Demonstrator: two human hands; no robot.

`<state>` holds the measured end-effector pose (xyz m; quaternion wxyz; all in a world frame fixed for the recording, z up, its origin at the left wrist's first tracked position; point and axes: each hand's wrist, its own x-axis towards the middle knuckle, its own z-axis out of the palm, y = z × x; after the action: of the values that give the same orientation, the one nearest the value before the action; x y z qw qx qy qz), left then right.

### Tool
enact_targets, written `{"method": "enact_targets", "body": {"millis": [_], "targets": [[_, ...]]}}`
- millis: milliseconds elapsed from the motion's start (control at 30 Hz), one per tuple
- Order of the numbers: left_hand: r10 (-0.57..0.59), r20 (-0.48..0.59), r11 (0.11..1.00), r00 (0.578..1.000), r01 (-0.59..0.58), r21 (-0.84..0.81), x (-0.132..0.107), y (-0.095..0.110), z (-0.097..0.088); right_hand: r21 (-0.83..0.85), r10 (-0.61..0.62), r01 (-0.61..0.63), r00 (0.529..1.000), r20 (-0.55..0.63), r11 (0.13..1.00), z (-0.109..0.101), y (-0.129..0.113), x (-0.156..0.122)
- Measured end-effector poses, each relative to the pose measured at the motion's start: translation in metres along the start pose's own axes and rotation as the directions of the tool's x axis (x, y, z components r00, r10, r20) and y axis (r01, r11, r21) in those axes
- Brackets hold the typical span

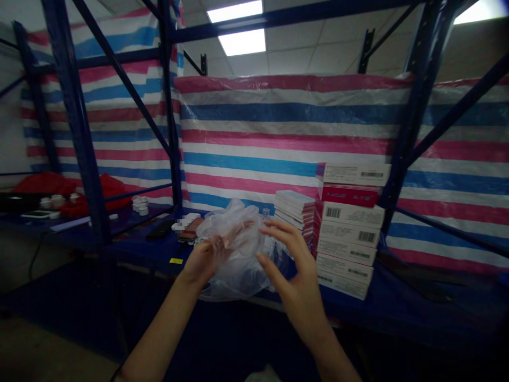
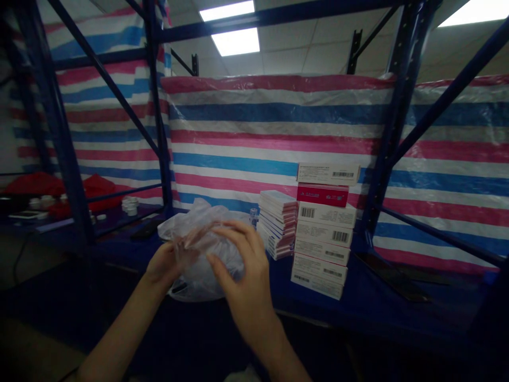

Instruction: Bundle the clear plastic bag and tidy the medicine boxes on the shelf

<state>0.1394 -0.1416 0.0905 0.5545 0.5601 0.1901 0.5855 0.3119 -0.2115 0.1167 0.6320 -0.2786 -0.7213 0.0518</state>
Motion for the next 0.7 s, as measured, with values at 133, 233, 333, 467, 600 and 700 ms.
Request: {"method": "enact_targets", "body": {"millis": [133, 233, 333, 467, 600, 700], "targets": [[-0.07, 0.02, 0.971, 0.997, 0.073, -0.229, 0.0, -0.003, 0.005, -0.039, 0.006, -0.007, 1.0, -0.028, 0.999, 0.009, 0.026, 0.022], [-0.089, 0.076, 0.956, 0.993, 0.107, -0.272, -0.002, 0.005, 0.004, -0.029, 0.012, -0.015, 0.995, -0.098, 0.999, 0.013, 0.04, 0.02], [-0.026, 0.088, 0.993, 0.996, 0.036, -0.113, -0.004, 0.024, 0.001, -0.024, 0.024, -0.027, 0.995, -0.101, 0.999, 0.014, 0.048, 0.015], [0.151, -0.035, 0.898, 0.988, -0.122, 0.423, 0.002, 0.047, 0.008, 0.007, 0.018, -0.018, 1.0, -0.006, 1.0, 0.015, 0.052, 0.016], [0.153, -0.078, 0.715, 0.985, -0.056, 0.697, 0.011, 0.059, 0.009, 0.017, 0.065, -0.065, 0.998, -0.002, 0.998, 0.011, 0.059, 0.018], [0.177, -0.163, 0.738, 0.971, -0.021, 0.674, 0.017, 0.07, -0.014, 0.02, 0.159, -0.158, 0.982, -0.099, 0.987, 0.001, 0.072, 0.017]]}}
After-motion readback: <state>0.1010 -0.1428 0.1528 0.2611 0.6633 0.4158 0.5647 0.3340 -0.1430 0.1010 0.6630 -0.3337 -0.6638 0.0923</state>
